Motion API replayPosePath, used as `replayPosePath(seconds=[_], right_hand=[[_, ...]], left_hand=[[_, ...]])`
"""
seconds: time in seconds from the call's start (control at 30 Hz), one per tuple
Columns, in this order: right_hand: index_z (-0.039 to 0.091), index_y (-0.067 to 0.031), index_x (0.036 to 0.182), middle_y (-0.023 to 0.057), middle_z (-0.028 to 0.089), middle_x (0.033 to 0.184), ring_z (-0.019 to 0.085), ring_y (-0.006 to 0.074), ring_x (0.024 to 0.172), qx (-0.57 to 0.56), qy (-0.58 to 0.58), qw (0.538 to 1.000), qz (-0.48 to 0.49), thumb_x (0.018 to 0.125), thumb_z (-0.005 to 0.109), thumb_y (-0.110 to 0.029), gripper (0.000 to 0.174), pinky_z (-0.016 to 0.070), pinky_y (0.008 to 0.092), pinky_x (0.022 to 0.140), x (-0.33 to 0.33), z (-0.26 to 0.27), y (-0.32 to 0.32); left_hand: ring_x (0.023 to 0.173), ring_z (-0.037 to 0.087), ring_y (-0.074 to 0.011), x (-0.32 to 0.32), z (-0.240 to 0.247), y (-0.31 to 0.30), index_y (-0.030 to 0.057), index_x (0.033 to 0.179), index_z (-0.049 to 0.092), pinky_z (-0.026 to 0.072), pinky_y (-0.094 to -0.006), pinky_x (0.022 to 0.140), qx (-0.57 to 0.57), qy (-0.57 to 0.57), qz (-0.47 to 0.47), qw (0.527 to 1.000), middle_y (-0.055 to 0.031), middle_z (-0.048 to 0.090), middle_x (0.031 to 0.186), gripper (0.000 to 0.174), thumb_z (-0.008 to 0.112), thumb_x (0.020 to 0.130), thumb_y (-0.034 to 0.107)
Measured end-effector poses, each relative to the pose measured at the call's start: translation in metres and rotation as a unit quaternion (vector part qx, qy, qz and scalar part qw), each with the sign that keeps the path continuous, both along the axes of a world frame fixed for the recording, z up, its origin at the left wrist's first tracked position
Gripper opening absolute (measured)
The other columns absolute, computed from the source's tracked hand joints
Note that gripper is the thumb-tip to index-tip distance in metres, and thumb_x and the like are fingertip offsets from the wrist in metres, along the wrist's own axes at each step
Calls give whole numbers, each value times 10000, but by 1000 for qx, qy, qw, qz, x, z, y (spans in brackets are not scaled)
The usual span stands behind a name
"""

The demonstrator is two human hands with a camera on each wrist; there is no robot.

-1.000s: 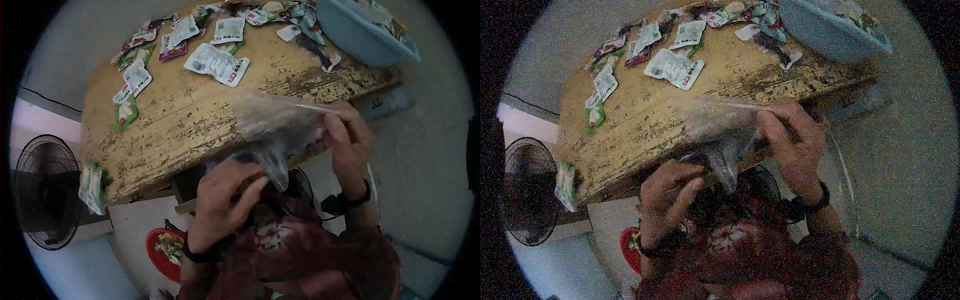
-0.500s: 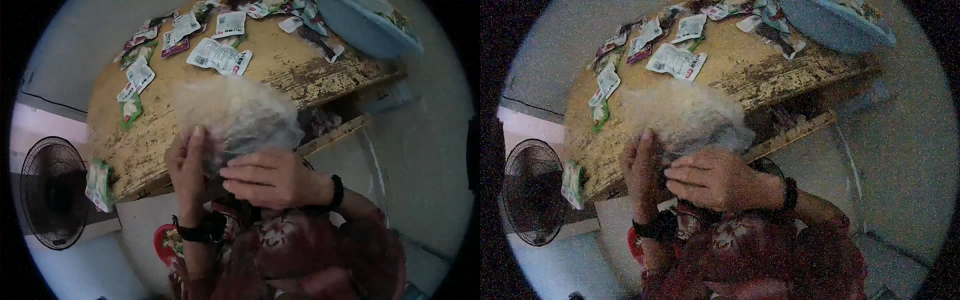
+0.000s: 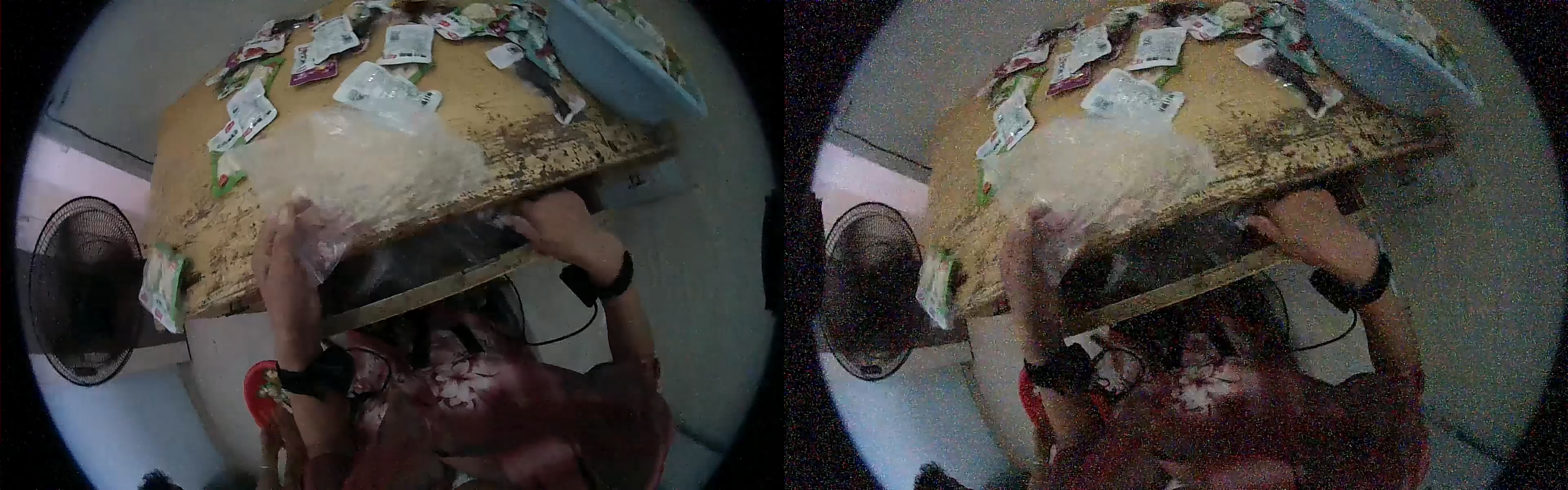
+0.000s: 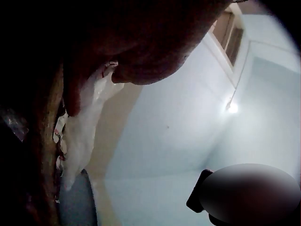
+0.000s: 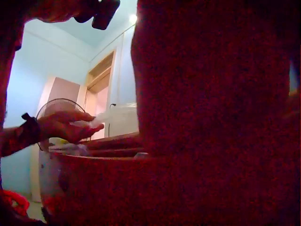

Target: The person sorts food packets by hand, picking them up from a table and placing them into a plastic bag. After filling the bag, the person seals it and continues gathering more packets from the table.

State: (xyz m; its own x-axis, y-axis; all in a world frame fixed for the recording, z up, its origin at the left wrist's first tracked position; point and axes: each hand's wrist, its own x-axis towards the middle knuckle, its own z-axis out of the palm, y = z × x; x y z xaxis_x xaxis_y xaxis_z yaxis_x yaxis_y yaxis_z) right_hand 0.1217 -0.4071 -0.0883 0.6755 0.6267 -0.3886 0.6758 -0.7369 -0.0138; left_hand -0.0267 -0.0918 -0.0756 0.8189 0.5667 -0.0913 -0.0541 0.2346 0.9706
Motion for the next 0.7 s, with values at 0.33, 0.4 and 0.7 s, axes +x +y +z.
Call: replayPosePath(seconds=[0.33,0.4,0.7], right_hand=[[691,-47,972,122,660,827,661,318,752,466,82,876,96,928,682,-224,182,528,395,668,-43,73,23],[694,-50,999,114,649,806,657,293,728,497,81,862,60,899,726,-208,190,520,374,658,-43,84,34],[677,-15,945,49,631,800,598,117,714,504,125,855,6,883,728,-119,131,468,275,623,-49,73,115]], left_hand=[[840,601,-72,0,27,-24,12,986,707,474,-230,789,77,-3,39,996,-8,690,973,161,668,963,166],[825,591,-61,-2,29,-27,26,962,704,472,-228,777,38,-19,33,999,2,689,955,111,691,941,134],[884,605,-84,-9,20,-62,63,942,593,507,-245,792,-104,-98,-90,986,-1,629,944,189,744,849,-2]])
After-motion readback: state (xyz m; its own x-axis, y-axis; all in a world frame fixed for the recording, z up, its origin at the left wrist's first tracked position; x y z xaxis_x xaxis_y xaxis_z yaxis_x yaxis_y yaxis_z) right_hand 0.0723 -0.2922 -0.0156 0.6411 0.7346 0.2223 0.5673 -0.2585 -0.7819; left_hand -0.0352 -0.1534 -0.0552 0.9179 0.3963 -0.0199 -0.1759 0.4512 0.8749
